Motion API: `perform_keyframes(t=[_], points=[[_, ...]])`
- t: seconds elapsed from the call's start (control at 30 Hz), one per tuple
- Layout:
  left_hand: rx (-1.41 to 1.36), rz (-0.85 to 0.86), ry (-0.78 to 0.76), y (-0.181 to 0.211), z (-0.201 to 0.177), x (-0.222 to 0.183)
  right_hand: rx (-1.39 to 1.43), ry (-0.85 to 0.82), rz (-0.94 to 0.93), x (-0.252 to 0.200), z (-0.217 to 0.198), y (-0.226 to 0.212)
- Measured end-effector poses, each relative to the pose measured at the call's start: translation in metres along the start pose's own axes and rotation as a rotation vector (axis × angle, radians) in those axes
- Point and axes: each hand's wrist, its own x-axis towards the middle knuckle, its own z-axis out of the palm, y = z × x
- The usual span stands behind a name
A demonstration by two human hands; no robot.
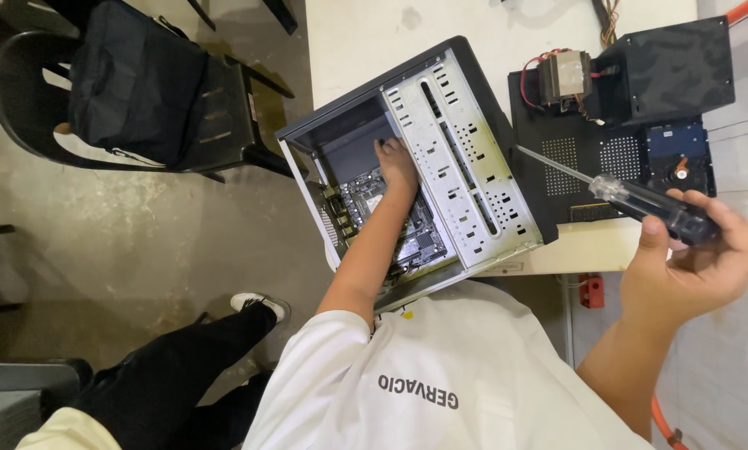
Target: Removing the hard drive and power supply unit from a desktop computer case using a screwdriver.
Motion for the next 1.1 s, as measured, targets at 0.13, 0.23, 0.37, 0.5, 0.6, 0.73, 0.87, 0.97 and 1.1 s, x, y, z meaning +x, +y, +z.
perform_keyframes(t=[0.13, 0.23, 0.37, 0.5, 0.6, 0.73, 0.87, 0.97, 1.1], points=[[-0.242, 0.051, -0.076, -0.016, -0.018, -0.01, 0.03, -0.012, -0.019, 0.001, 0.004, -0.002], [-0.221, 0.069, -0.149, -0.018, -0.024, -0.003, 0.046, -0.024, -0.049, 0.003, 0.007, -0.005], [-0.054, -0.026, -0.214, -0.005, -0.027, -0.005, 0.027, -0.026, -0.072, 0.005, 0.006, -0.014], [-0.017, -0.025, -0.173, 0.004, -0.009, 0.005, 0.014, 0.006, -0.059, 0.002, -0.003, -0.004], [-0.017, -0.056, -0.125, 0.008, 0.002, 0.011, 0.041, -0.007, -0.065, 0.001, -0.006, -0.002], [0.011, 0.011, -0.092, 0.003, 0.005, 0.012, 0.023, -0.002, -0.082, 0.0, -0.011, 0.003], [-0.318, 0.065, -0.064, 0.007, 0.024, 0.037, 0.046, 0.007, -0.065, 0.0, -0.008, 0.001], [-0.404, 0.084, -0.201, -0.015, -0.014, 0.009, 0.04, 0.014, -0.012, 0.0, -0.001, -0.007], [-0.454, -0.014, -0.265, -0.024, -0.033, 0.005, 0.026, -0.004, -0.051, -0.001, 0.001, -0.004]])
